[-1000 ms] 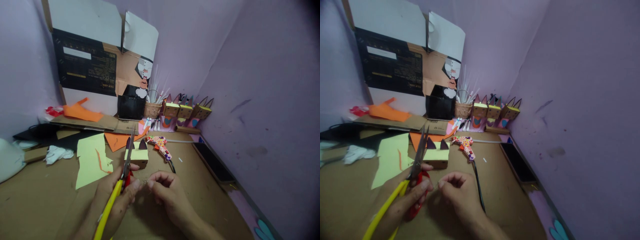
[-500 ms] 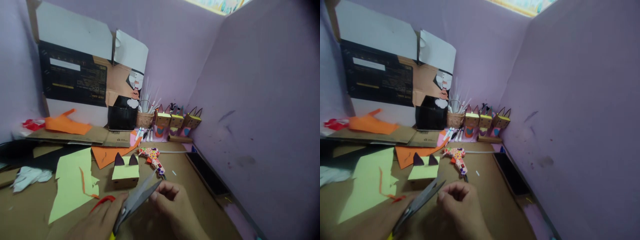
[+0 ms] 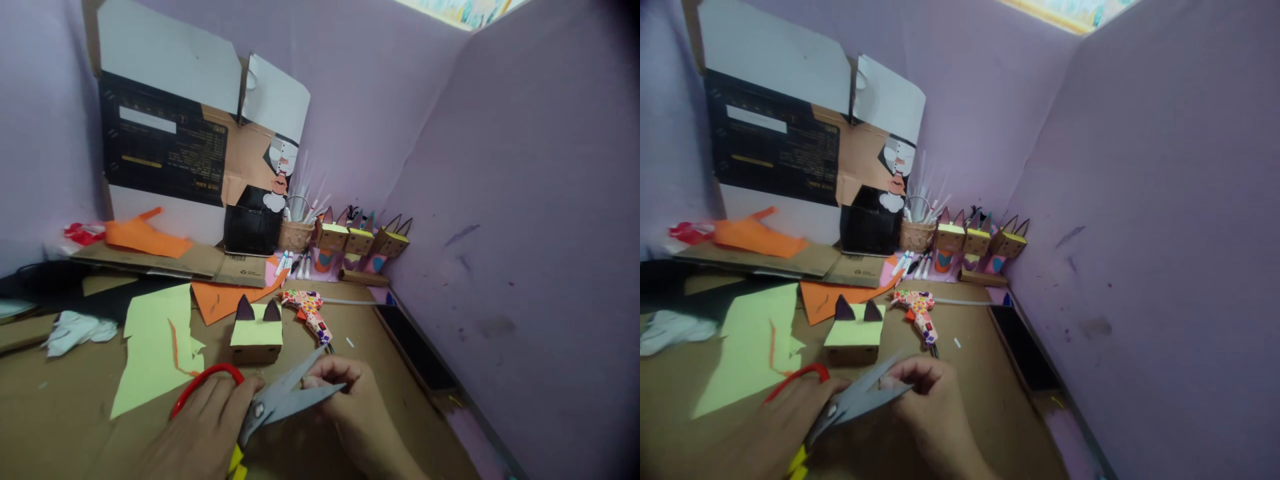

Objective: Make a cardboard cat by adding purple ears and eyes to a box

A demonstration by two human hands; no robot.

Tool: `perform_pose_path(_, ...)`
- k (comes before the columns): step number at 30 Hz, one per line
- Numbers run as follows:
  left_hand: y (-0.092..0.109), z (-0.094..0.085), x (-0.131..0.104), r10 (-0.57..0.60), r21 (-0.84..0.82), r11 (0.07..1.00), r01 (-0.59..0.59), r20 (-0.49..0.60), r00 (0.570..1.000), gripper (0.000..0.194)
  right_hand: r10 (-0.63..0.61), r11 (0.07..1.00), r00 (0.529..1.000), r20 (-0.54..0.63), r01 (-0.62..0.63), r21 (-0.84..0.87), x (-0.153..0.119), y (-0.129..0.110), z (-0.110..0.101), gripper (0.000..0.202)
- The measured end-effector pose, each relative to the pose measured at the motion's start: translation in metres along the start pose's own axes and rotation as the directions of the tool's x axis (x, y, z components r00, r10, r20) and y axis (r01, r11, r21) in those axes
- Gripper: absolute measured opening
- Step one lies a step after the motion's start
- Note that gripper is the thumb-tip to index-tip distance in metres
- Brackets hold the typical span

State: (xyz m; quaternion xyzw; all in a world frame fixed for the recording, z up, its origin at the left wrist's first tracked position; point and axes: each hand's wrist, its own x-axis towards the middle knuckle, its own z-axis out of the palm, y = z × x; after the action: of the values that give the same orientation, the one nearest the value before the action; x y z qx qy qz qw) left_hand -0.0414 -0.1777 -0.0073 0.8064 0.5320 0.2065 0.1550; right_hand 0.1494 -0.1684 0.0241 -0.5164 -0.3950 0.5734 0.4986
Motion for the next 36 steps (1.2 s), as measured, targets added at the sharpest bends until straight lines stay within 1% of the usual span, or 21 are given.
perform_pose_path(3,0.005,-0.003,0.003,-0.006,0.109,0.994,-0.005,0.098,0.995,0.052,-0.01,1.0,1.0,0.001,0.01,-0.008,0.0,0.001,0.0,0.011)
perform_pose_path(5,0.006,-0.005,0.004,-0.012,0.13,0.991,-0.009,0.163,0.986,0.051,-0.006,1.0,1.0,-0.001,0.006,-0.026,-0.001,0.001,0.0,0.005)
perform_pose_path(6,0.007,-0.006,0.004,-0.015,0.134,0.991,-0.009,0.176,0.984,0.05,-0.001,0.999,1.0,-0.001,0.001,-0.036,-0.001,0.001,0.001,0.003)
perform_pose_path(9,0.005,-0.007,0.003,0.014,0.146,0.989,-0.038,0.16,0.987,0.048,0.01,0.999,1.0,-0.007,-0.01,-0.045,-0.003,-0.001,0.001,0.004)
perform_pose_path(12,0.002,-0.006,0.001,0.063,0.147,0.986,-0.078,0.103,0.993,0.053,0.02,0.999,1.0,-0.006,-0.02,-0.038,-0.003,-0.001,0.002,0.008)
perform_pose_path(15,0.0,-0.004,-0.001,0.087,0.147,0.984,-0.097,0.075,0.993,0.057,0.018,0.999,1.0,-0.006,-0.018,-0.026,-0.003,0.0,0.002,0.01)
perform_pose_path(19,-0.002,-0.005,-0.002,0.085,0.151,0.984,-0.099,0.096,0.992,0.054,0.003,1.0,1.0,-0.003,-0.003,0.001,-0.002,0.003,0.002,0.004)
perform_pose_path(25,-0.001,-0.01,-0.001,0.059,0.108,0.991,-0.079,0.178,0.982,0.057,0.028,1.0,1.0,-0.007,-0.027,0.01,-0.003,0.002,0.002,0.008)
perform_pose_path(29,-0.004,-0.012,0.0,0.051,0.071,0.995,-0.066,0.193,0.98,0.056,0.037,0.999,0.999,0.006,-0.037,0.019,-0.004,-0.002,0.003,0.008)
perform_pose_path(32,-0.006,-0.012,0.0,0.058,0.057,0.996,-0.07,0.191,0.98,0.059,0.008,1.0,1.0,0.022,-0.008,0.0,-0.004,-0.003,0.003,0.008)
perform_pose_path(34,-0.008,-0.011,-0.002,0.057,0.037,0.997,-0.064,0.169,0.984,0.059,-0.019,1.0,0.999,0.027,0.02,-0.008,-0.003,-0.002,0.003,0.008)
perform_pose_path(36,-0.009,-0.011,-0.003,0.033,-0.049,0.998,-0.029,0.084,0.996,0.057,-0.034,0.999,0.999,0.024,0.034,-0.011,-0.003,-0.002,0.003,0.007)
